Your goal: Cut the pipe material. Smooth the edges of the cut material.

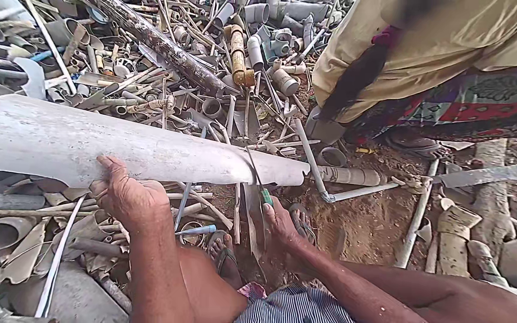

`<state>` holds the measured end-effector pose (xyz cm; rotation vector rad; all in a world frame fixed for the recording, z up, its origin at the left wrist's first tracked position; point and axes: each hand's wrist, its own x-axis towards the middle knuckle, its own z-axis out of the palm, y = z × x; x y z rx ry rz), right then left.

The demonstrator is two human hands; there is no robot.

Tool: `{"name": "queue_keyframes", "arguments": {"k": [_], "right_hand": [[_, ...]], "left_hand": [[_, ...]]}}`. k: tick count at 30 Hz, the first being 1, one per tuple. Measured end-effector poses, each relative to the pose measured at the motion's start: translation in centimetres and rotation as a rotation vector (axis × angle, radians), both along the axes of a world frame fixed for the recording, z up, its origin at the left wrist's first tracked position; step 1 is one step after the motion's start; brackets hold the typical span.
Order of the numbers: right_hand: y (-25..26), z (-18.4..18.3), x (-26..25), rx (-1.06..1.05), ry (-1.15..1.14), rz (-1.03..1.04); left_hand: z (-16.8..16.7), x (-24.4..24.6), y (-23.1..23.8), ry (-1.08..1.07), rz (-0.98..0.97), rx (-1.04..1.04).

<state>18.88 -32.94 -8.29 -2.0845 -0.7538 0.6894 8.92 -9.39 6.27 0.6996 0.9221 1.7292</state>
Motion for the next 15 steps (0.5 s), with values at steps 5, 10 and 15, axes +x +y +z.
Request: {"name": "queue_keyframes", "arguments": {"k": [5, 10, 15], "right_hand": [[-8.2, -2.2, 2.7, -0.093, 0.017, -0.277], [-2.3, 4.6, 2.7, 0.244, -0.136, -0.326], [2.5, 9.4, 4.5, 0.528, -0.276, -0.254]], "left_hand": [[0.6, 0.6, -1.0, -0.022, -0.061, 0.071], [3.0, 2.5, -4.7, 0.039, -0.095, 0.176], [4.8, 4.9, -8.3, 0.213, -0.132, 0.384]]}}
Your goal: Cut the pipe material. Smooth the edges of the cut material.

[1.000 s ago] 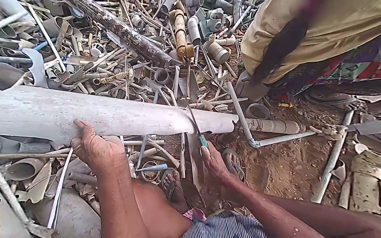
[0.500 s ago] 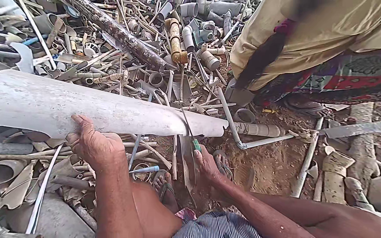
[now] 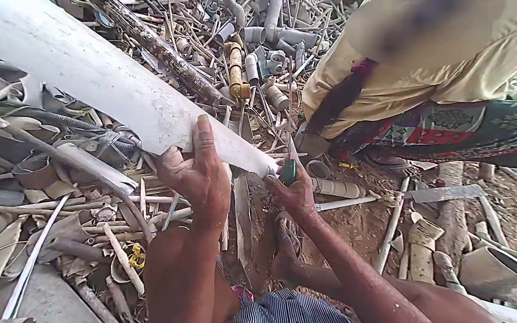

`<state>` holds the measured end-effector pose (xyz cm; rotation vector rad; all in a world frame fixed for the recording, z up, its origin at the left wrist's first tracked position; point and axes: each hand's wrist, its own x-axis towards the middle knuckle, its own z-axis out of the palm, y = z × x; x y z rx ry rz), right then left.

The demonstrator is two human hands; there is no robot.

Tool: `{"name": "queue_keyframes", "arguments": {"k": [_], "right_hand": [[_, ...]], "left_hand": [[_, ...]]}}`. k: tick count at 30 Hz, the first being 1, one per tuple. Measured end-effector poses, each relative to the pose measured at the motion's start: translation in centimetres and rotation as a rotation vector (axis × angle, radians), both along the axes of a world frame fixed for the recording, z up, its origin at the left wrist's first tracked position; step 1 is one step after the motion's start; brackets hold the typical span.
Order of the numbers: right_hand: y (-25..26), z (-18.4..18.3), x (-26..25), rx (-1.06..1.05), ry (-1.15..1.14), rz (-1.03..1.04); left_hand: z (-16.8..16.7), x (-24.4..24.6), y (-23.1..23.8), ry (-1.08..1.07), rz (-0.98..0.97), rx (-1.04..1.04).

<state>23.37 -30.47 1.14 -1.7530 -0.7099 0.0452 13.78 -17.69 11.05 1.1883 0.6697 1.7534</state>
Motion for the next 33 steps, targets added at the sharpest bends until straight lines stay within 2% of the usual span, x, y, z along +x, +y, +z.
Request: {"name": "queue_keyframes", "arguments": {"k": [2, 6, 8, 12, 15, 17, 19, 20, 22, 24, 27, 30, 33], "right_hand": [[-0.2, 0.8, 1.2, -0.023, -0.106, -0.002], [-2.3, 0.9, 2.9, -0.063, -0.255, 0.037], [-2.8, 0.8, 3.1, -0.039, -0.353, -0.027], [-3.4, 0.9, 4.7, -0.038, -0.517, -0.227], [-3.8, 1.3, 5.9, -0.041, -0.537, -0.241], [-3.9, 1.7, 6.6, -0.054, -0.507, -0.215], [-3.9, 2.1, 7.1, -0.055, -0.496, -0.222], [-4.0, 2.2, 7.3, -0.053, -0.477, -0.223], [-3.7, 2.5, 7.5, -0.068, -0.422, -0.213], [-2.9, 3.2, 7.7, -0.101, -0.384, -0.186], [-1.0, 4.2, 9.7, -0.172, -0.351, -0.105], [2.2, 5.9, 13.0, -0.307, -0.228, 0.004], [6.2, 7.3, 14.5, -0.37, -0.131, 0.076]], "left_hand": [[0.9, 1.2, -0.9, 0.077, 0.019, 0.076], [1.7, 4.2, -2.5, 0.085, 0.121, 0.302], [2.1, 5.2, -3.8, 0.156, 0.147, 0.394], [3.0, 5.9, -5.4, 0.326, 0.031, 0.529], [3.4, 4.7, -4.7, 0.387, -0.127, 0.677], [3.3, 2.9, -2.7, 0.294, -0.037, 0.757], [3.3, 0.7, 1.0, 0.247, 0.154, 0.675], [3.3, -0.1, 3.2, 0.275, 0.196, 0.546], [2.8, -0.4, 7.2, 0.24, 0.066, 0.235], [2.1, 0.2, 8.5, 0.076, -0.117, 0.045], [1.1, 0.1, 8.7, -0.096, -0.236, 0.081], [0.7, -0.2, 7.5, -0.148, -0.084, 0.094], [0.4, -1.3, 6.2, -0.054, 0.092, -0.061]]}}
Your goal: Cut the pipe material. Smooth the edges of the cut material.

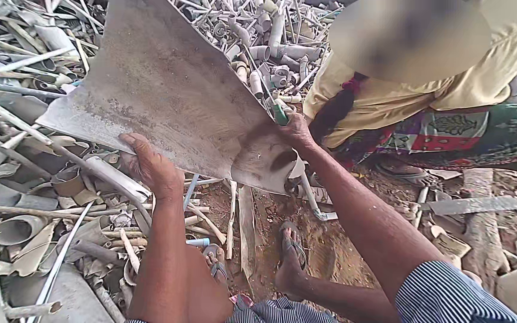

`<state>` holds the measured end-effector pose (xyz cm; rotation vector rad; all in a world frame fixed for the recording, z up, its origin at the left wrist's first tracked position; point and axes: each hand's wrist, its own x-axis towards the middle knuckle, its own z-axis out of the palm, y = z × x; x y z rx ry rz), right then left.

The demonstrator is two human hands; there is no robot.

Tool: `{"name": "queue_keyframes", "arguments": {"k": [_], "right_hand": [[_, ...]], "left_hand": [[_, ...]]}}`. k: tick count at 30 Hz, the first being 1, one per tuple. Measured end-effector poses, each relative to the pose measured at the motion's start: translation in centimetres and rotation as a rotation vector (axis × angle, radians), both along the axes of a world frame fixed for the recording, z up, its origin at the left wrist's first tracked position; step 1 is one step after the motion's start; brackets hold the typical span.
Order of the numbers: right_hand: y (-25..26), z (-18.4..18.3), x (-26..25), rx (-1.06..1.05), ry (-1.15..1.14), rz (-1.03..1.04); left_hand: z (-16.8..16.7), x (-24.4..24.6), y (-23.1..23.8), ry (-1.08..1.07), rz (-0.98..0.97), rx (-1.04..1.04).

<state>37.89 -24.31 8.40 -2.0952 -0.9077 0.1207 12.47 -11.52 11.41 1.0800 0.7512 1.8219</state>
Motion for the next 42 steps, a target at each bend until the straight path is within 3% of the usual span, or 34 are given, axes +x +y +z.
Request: {"name": "queue_keyframes", "arguments": {"k": [3, 6, 12, 18, 22, 28, 33, 36, 42], "right_hand": [[1.4, -0.2, -2.3, 0.039, 0.047, 0.013], [-1.0, -2.8, -6.2, 0.034, 0.07, 0.044], [-9.3, -10.7, -9.2, -0.28, 0.293, 0.226], [-11.0, -14.4, -8.3, -0.392, -0.069, 0.296], [-8.8, -13.8, -7.8, -0.38, -0.239, 0.351], [0.7, -10.7, -11.8, -0.212, -0.394, 0.451], [-5.1, -13.5, -8.3, -0.426, -0.351, 0.382], [-7.0, -15.0, -6.9, -0.375, -0.378, 0.375], [5.0, -8.9, -10.9, -0.253, -0.388, 0.589]], "left_hand": [[-1.6, -1.6, 0.9, 0.014, 0.069, -0.107], [-3.6, -3.6, 2.3, -0.061, -0.039, -0.062], [-4.8, -7.5, 5.3, -0.38, -0.259, 0.018], [-4.9, -8.2, 5.6, -0.33, -0.29, -0.1], [-5.3, -8.0, 5.4, -0.186, -0.201, 0.006], [-5.2, -5.7, 5.8, -0.119, -0.068, -0.01], [-5.6, -5.7, 6.8, -0.132, -0.068, -0.137], [-5.6, -5.7, 6.7, -0.098, -0.059, -0.182], [-5.4, -5.8, 6.5, -0.103, -0.05, -0.186]]}}
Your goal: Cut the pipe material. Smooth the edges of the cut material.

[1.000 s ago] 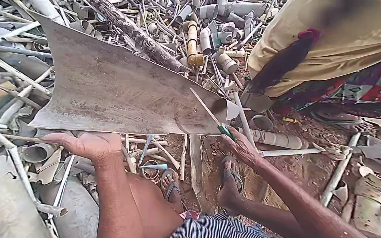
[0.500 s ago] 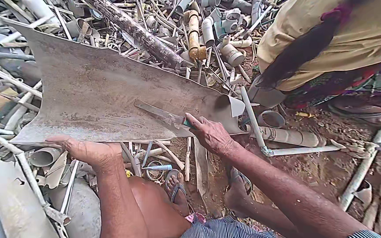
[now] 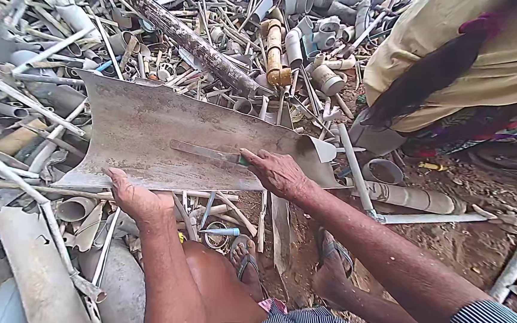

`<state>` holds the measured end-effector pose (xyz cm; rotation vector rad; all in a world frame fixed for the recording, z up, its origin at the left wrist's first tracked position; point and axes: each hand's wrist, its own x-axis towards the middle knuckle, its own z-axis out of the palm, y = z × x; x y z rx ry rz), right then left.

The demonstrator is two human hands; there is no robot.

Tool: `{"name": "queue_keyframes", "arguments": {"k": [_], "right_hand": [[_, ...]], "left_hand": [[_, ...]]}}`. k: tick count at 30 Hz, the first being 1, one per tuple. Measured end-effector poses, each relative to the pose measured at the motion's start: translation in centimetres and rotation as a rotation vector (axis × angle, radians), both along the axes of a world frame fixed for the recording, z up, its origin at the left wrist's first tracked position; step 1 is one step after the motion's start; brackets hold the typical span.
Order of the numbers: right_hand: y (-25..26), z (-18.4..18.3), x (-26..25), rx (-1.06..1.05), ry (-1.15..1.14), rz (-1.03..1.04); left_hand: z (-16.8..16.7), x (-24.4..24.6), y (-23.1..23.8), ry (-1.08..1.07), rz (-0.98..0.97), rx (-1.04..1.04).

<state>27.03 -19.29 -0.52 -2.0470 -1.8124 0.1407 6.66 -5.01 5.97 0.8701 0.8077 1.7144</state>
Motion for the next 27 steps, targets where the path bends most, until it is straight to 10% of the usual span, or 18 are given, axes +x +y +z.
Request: {"name": "queue_keyframes", "arguments": {"k": [8, 15, 22, 27], "right_hand": [[-9.6, -4.1, 3.2, -0.28, 0.016, -0.115], [0.2, 0.3, 0.5, -0.164, -0.049, -0.001], [-8.8, -3.4, 3.4, -0.385, -0.006, -0.129], [-1.4, 0.2, 1.9, -0.289, -0.059, -0.045]], "left_hand": [[-0.4, -1.4, 0.1, -0.075, -0.045, -0.091], [-0.4, -1.2, 0.4, -0.115, -0.045, -0.142], [-0.8, -1.8, 0.3, -0.136, -0.068, -0.208], [-0.6, -1.5, 0.2, -0.112, -0.075, -0.191]]}}
